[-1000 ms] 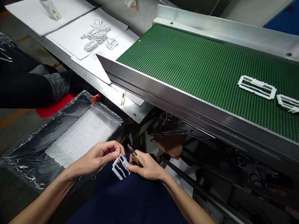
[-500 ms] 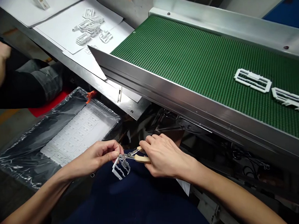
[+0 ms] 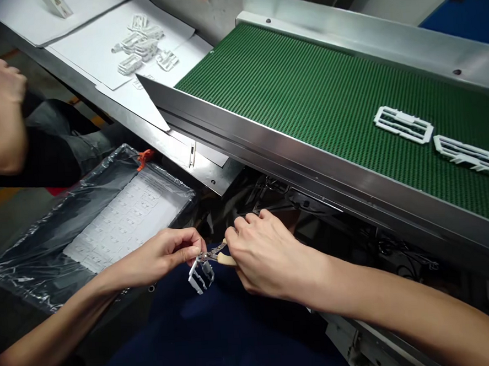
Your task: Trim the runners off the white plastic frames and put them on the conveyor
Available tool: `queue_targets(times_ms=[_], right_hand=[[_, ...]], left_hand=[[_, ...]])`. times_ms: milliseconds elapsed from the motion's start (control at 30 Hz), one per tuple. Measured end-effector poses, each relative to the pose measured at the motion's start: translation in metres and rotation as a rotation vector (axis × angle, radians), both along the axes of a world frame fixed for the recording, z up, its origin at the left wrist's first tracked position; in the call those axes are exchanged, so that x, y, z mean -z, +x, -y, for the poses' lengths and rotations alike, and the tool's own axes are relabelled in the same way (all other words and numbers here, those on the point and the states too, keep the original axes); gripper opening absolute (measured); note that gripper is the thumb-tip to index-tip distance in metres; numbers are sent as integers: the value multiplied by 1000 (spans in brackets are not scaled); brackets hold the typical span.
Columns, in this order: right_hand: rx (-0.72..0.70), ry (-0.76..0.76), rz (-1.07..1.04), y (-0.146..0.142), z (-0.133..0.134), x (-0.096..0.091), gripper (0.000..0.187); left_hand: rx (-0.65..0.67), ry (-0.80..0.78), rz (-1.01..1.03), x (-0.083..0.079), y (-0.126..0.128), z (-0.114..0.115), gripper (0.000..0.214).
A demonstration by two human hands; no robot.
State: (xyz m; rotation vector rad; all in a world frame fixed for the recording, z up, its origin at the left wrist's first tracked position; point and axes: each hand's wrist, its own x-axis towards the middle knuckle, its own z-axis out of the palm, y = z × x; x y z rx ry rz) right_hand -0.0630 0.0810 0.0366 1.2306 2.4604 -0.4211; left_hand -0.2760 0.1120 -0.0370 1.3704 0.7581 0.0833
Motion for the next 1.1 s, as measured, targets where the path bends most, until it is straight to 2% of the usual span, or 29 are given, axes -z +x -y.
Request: queue_targets(times_ms=[100, 200, 367, 433, 533, 667, 767, 900, 1100], right_hand=[[-71, 52, 43, -5, -3, -5, 14], [-112, 20, 82, -9, -7, -9, 10], [-60, -90, 67, -8, -12, -9, 5], [2, -126, 16, -2, -12, -6, 6], [184, -187, -26, 12, -9, 4, 13], [437, -223, 50, 36, 5, 25, 19], [518, -196, 32, 49, 18, 39, 17], [509, -140, -138, 51, 29, 48, 25], [405, -37, -154, 43, 23, 44, 32]], left_hand=[[27, 11, -1, 2, 2, 0, 20], [40, 16, -3, 4, 4, 1, 20], [-16, -35, 13, 7, 6, 4, 20], [-89, -89, 56, 11, 6, 6, 19], [-230, -204, 137, 19, 7, 13, 20], [-413, -465, 291, 36, 13, 33, 26], [-508, -656, 417, 47, 23, 47, 26], [-642, -802, 486, 51, 34, 49, 35], [-600, -849, 381, 36, 37, 32, 42]])
